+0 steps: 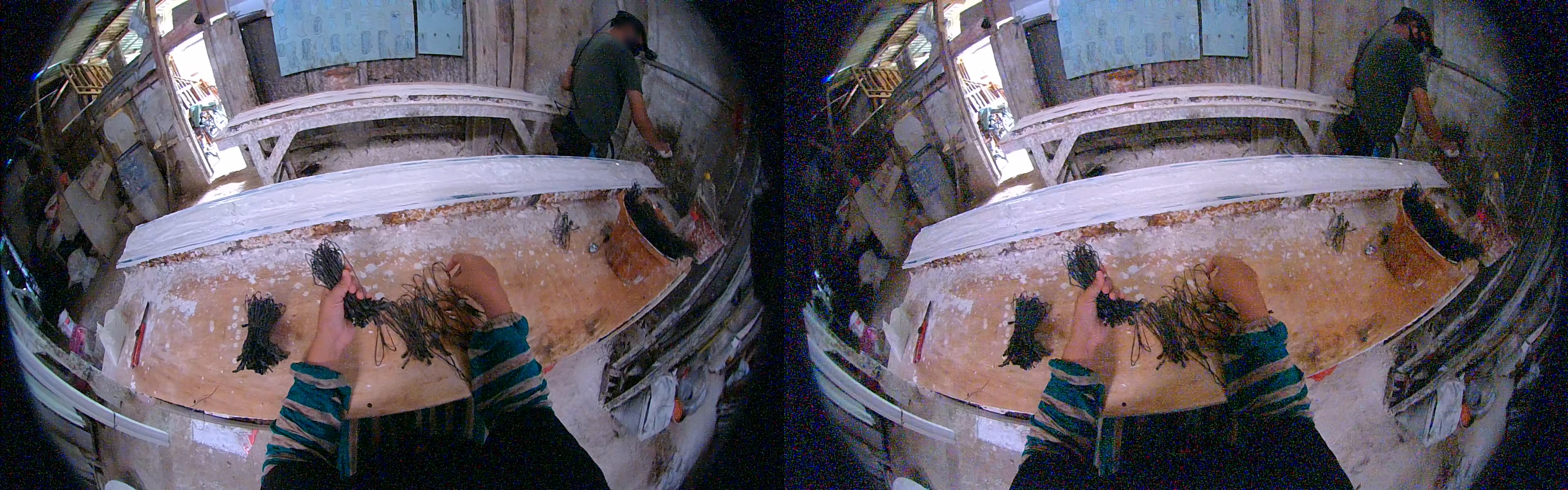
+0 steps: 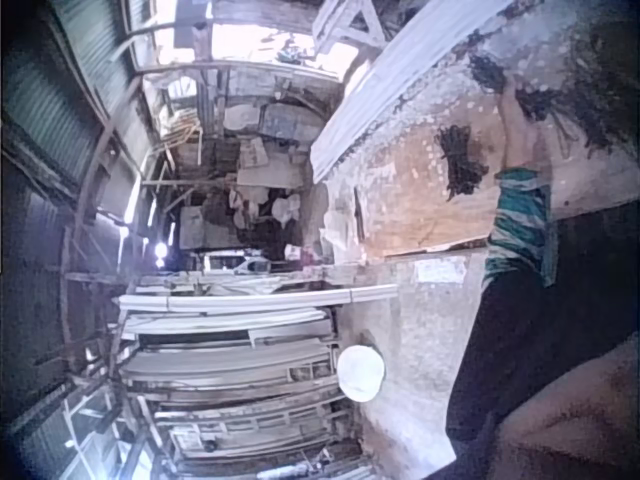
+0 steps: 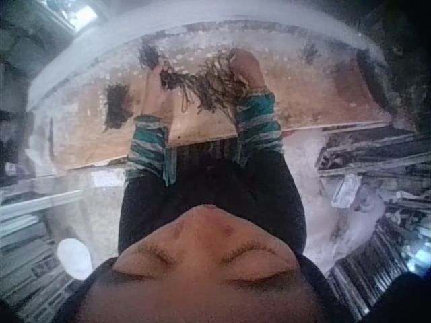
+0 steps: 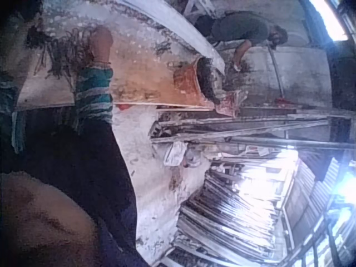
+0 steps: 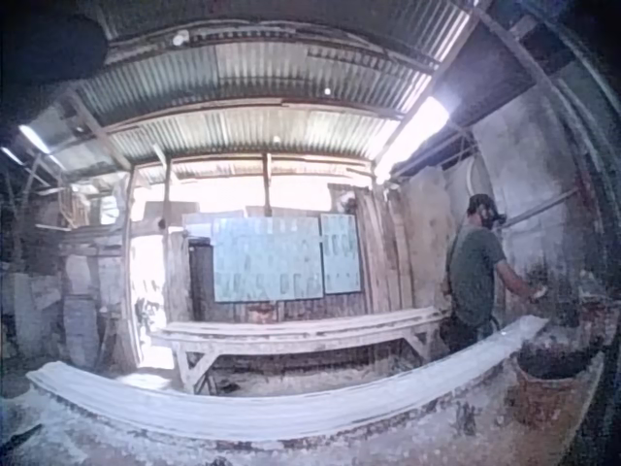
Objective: The person ties bundles of black cables by hand on a wooden workbench. A coworker wipes a long white curved object in the background. The person repeatedly picks up cables, twists them, and ties them into small bundles.
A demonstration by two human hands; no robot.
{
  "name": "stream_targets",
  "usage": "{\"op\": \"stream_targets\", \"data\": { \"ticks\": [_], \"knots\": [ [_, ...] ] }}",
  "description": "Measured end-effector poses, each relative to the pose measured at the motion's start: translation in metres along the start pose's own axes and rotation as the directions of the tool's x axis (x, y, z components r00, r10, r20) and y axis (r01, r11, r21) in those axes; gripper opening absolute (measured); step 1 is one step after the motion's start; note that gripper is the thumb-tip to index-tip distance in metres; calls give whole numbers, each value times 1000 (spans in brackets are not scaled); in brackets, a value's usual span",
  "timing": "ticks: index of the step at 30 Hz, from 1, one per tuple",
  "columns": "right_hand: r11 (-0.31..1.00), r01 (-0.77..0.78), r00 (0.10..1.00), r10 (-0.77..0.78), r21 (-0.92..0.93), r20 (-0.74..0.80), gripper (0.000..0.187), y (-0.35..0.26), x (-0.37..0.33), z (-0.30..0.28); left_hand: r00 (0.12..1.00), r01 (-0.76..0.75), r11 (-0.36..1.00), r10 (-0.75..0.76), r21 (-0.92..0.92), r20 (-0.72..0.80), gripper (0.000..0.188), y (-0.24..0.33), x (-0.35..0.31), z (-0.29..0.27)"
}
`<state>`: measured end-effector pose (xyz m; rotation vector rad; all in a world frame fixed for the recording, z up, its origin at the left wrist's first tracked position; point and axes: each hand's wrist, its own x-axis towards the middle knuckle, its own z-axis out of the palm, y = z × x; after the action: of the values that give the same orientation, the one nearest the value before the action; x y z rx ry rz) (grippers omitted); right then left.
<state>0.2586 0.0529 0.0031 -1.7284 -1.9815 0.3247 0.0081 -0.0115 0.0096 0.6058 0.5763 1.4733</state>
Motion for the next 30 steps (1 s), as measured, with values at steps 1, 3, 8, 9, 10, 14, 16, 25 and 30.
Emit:
{"op": "stream_targets", "data": {
  "ticks": [1, 3, 8, 9, 10, 14, 16, 25, 30],
  "knots": [
    [1000, 2, 1000, -2, 22, -3, 25, -2, 2, -2, 1000, 6, 1000, -6, -14, 13, 18, 0, 1, -1],
    [995, 25, 999, -23, 101, -26, 25, -7, 3, -8, 999, 20, 999, -19, -39, 40, 20, -2, 1, -3],
    [910, 108, 994, -108, 400, -24, 25, -9, 3, -18, 1000, 15, 1000, -15, -25, 11, 22, -4, 2, -4],
    [858, 117, 992, -125, 500, -17, 23, -11, 4, -18, 1000, 6, 1000, -5, -6, 14, 23, -5, 4, -6],
    [795, 124, 990, -144, 593, -13, 22, -13, 5, -18, 1000, 11, 1000, -11, -5, 16, 23, -6, 5, -8],
    [546, 0, 973, -192, 838, 125, 20, -35, -3, -28, 999, 45, 999, -44, -8, 23, 22, -6, 3, -6],
    [554, 19, 959, -247, 832, 142, 21, -37, -5, -22, 998, 55, 998, -54, -17, 28, 22, -7, 0, 1],
    [838, 292, 895, -409, 461, 177, 22, -26, 1, 10, 1000, -10, 999, 11, -39, 21, 29, -12, 0, -2],
    [836, 260, 905, -385, 484, 179, 19, -31, -4, 6, 999, -32, 996, 29, 85, 35, 29, -14, -2, -3]
  ]
}}
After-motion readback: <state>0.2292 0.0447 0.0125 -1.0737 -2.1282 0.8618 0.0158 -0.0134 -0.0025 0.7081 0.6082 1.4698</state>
